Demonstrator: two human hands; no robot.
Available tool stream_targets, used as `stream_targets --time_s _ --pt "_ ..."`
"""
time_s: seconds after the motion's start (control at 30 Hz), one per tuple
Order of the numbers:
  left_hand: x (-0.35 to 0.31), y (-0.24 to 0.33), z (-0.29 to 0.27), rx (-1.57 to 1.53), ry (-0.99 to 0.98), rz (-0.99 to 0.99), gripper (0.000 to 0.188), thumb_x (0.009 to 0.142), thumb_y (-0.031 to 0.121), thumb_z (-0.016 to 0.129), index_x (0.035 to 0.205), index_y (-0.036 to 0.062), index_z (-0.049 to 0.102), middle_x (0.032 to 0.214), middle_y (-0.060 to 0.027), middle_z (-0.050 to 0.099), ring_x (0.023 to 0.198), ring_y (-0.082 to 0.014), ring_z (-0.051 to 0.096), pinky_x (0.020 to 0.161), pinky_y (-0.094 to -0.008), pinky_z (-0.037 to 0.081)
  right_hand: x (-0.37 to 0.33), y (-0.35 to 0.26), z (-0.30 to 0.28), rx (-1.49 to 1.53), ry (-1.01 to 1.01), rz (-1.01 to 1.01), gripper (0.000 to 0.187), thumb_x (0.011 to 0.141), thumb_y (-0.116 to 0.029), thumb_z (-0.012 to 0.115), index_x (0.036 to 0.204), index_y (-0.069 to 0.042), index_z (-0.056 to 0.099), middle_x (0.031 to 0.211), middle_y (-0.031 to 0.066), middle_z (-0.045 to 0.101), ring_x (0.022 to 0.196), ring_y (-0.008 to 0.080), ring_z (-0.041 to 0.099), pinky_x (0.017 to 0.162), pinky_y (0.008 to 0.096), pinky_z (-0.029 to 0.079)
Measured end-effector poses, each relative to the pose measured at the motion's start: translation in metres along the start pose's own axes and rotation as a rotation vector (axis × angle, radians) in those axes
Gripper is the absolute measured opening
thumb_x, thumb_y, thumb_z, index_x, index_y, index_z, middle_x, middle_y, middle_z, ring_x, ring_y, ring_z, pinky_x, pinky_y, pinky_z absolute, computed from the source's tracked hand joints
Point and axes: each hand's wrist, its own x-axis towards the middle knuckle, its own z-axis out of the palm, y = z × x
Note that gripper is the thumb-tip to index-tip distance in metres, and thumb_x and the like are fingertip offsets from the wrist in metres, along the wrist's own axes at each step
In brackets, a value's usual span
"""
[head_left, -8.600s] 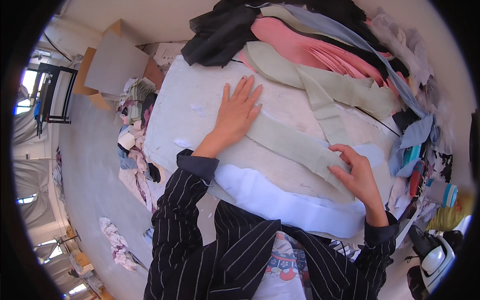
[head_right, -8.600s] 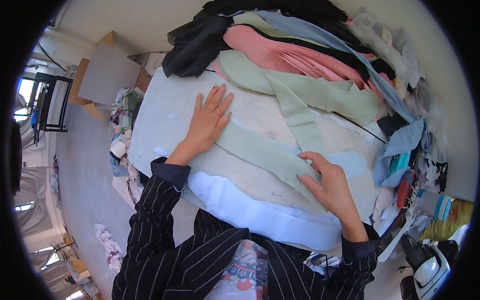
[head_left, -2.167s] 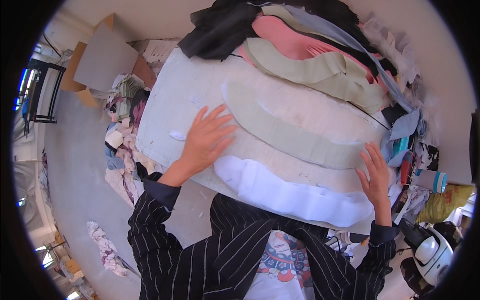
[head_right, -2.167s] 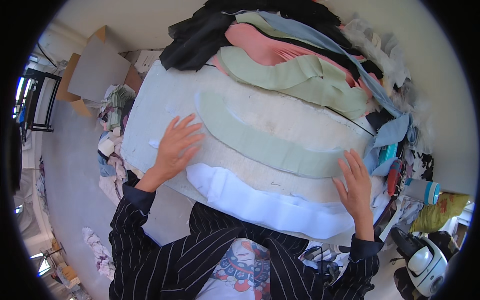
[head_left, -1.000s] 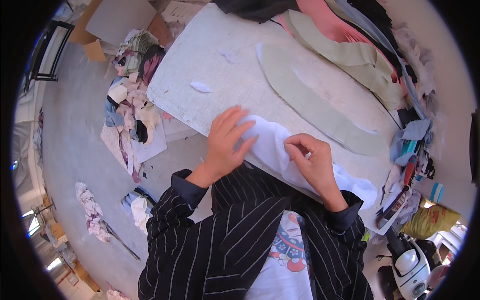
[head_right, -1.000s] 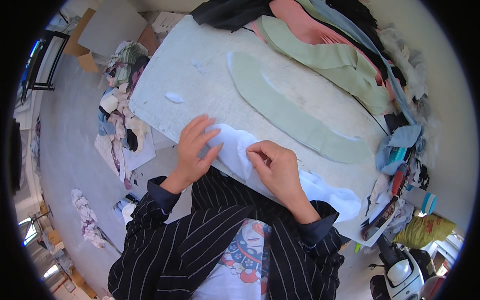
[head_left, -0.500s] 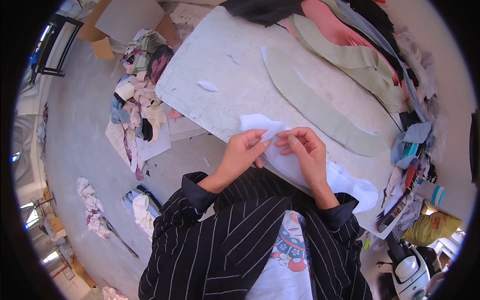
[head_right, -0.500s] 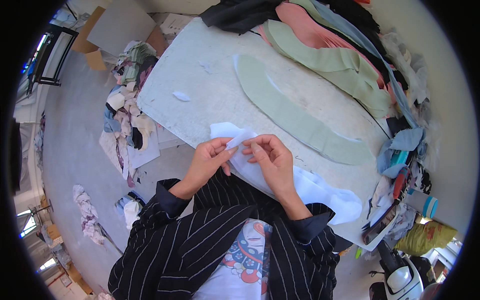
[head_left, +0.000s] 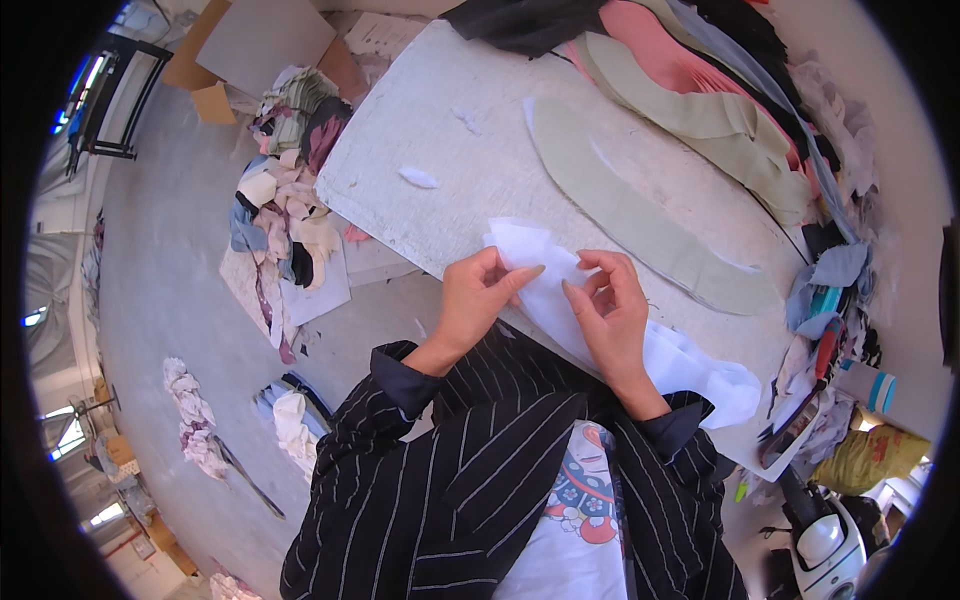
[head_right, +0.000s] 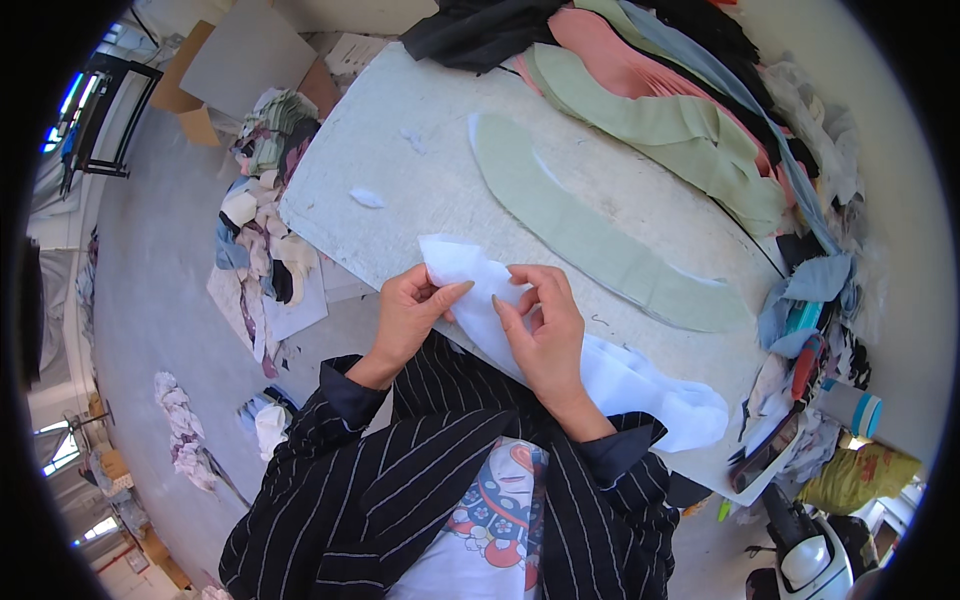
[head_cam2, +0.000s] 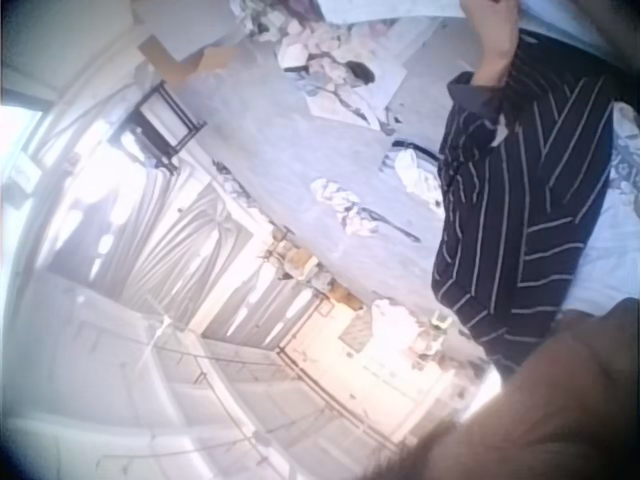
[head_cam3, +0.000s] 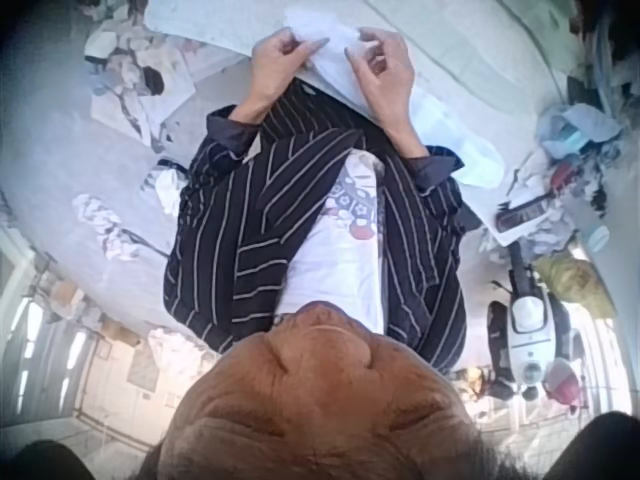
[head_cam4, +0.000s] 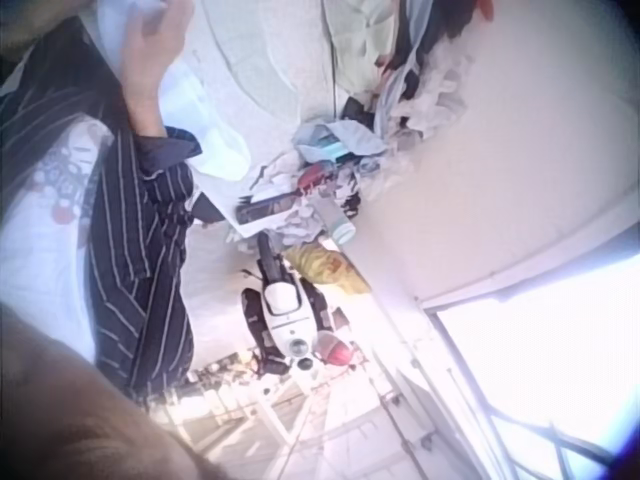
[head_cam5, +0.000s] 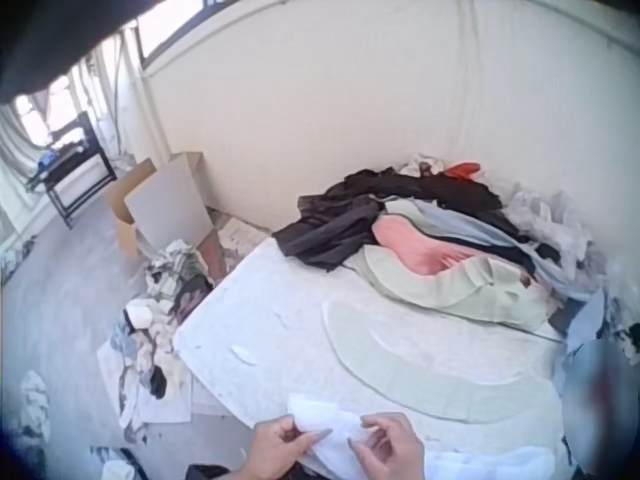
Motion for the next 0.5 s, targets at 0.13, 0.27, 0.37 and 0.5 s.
stream_targets --time_s 0.13,0.27,0.37,0.5 --pt "-0.002 0.001 0.001 0.048 0.001 0.042 0.02 0.082 0.013 0.081 0.079 0.0008 0.066 0.072 0.0002 0.065 0.065 -0.0045 0.056 0.058 -0.0214 0.046 0.01 -0.007 -0.001 -0.139 0.002 -0.073 0.04 0.078 -0.007 0.075 0.116 -0.001 0.061 0.104 0.0071 0.061 0.069 0.0144 0.053 0.065 0.0259 0.045" --pt "-0.002 -0.006 -0.001 0.085 -0.016 0.105 0.023 0.079 0.013 0.083 0.074 0.0015 0.064 0.071 0.001 0.065 0.066 -0.0037 0.054 0.058 -0.0214 0.045 0.015 0.0 -0.003 -0.031 -0.118 0.008 0.029 0.08 -0.011 0.075 0.105 -0.001 0.066 0.092 0.0058 0.063 0.068 0.0133 0.052 0.065 0.0252 0.045" --pt "-0.003 -0.006 0.0 0.059 -0.02 0.139 0.024 0.079 0.013 0.083 0.073 0.0018 0.063 0.069 0.0014 0.063 0.065 -0.0037 0.053 0.057 -0.0216 0.044 0.013 0.007 -0.004 0.037 -0.138 0.119 0.017 0.081 -0.01 0.074 0.093 -0.001 0.068 0.081 0.004 0.062 0.067 0.0116 0.052 0.064 0.0247 0.044" --pt "-0.002 -0.009 0.001 0.068 0.021 0.146 0.028 0.083 0.015 0.08 0.068 0.0018 0.06 0.061 0.0015 0.059 0.061 -0.0031 0.05 0.053 -0.0225 0.041 0.01 0.004 -0.005 0.141 -0.051 0.112 0.008 0.083 -0.006 0.072 0.087 -0.001 0.069 0.079 0.0034 0.062 0.068 0.0104 0.053 0.064 0.0243 0.044"
